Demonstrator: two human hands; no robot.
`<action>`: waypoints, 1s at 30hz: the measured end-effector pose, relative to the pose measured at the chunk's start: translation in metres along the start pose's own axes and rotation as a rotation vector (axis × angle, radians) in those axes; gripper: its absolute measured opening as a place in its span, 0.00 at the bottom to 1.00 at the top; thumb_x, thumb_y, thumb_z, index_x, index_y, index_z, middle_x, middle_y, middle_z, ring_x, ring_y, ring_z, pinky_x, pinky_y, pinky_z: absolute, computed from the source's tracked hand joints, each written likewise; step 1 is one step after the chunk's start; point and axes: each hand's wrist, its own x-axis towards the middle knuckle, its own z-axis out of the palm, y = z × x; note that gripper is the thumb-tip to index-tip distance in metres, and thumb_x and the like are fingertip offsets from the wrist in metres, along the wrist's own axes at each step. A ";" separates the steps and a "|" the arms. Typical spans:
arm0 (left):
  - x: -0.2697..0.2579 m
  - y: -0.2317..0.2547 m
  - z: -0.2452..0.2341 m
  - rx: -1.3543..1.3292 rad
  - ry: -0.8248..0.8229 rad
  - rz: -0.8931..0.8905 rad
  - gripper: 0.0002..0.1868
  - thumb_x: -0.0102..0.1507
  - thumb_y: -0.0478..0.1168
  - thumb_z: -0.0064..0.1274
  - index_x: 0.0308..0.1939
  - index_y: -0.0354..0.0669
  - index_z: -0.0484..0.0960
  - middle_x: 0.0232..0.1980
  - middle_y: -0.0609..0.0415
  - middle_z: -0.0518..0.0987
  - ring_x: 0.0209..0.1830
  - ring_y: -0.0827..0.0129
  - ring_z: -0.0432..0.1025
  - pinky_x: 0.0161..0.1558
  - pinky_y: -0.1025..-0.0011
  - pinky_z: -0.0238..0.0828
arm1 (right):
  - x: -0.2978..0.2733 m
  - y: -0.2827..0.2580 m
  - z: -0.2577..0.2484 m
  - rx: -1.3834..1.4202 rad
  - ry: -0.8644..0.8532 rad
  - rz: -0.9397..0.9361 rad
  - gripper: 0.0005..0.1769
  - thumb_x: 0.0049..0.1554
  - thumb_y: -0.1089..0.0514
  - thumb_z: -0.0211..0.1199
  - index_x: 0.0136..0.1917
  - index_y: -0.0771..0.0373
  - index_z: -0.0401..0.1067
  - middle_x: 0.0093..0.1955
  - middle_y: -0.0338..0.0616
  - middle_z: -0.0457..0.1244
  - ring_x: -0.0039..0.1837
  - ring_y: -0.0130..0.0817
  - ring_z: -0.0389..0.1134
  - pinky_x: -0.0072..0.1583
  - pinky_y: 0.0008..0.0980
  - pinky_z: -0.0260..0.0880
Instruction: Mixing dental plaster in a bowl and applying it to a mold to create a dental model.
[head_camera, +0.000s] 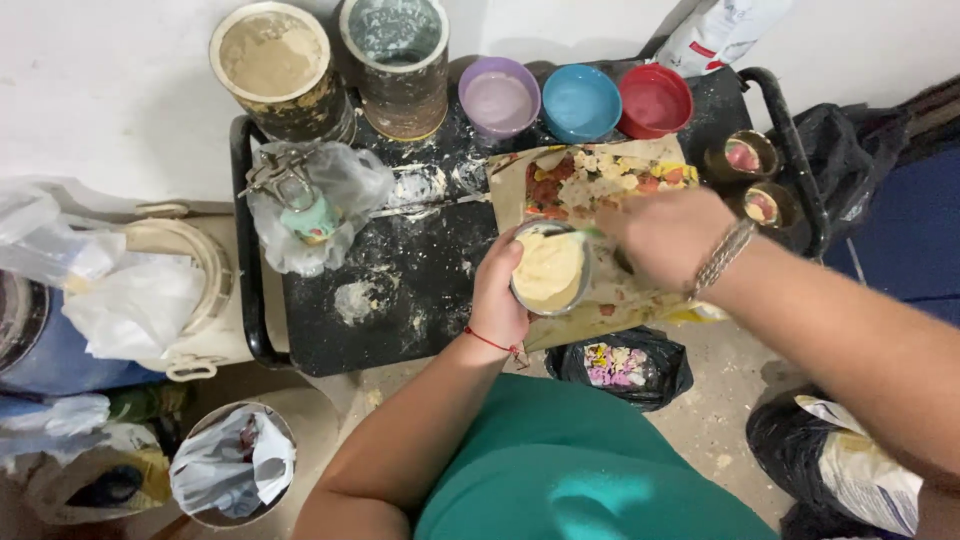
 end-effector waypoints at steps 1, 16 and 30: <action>0.002 0.002 0.006 0.003 0.071 0.016 0.32 0.63 0.42 0.61 0.66 0.26 0.71 0.57 0.32 0.77 0.55 0.50 0.76 0.57 0.50 0.77 | -0.006 -0.005 0.001 0.057 -0.196 0.123 0.08 0.59 0.51 0.64 0.38 0.50 0.75 0.32 0.32 0.66 0.39 0.31 0.72 0.43 0.34 0.73; 0.026 -0.008 -0.006 0.016 0.144 -0.104 0.28 0.67 0.53 0.59 0.61 0.34 0.80 0.58 0.36 0.81 0.57 0.53 0.77 0.58 0.52 0.78 | -0.007 -0.059 0.020 -0.062 -0.193 0.250 0.07 0.56 0.50 0.66 0.36 0.46 0.72 0.30 0.31 0.67 0.37 0.34 0.73 0.40 0.38 0.73; 0.011 -0.054 0.017 0.030 0.188 -0.266 0.29 0.65 0.56 0.58 0.60 0.36 0.82 0.58 0.40 0.83 0.55 0.53 0.79 0.56 0.51 0.79 | -0.034 -0.018 0.020 -0.172 -0.029 0.284 0.13 0.61 0.54 0.61 0.34 0.46 0.72 0.28 0.30 0.63 0.34 0.33 0.70 0.39 0.36 0.70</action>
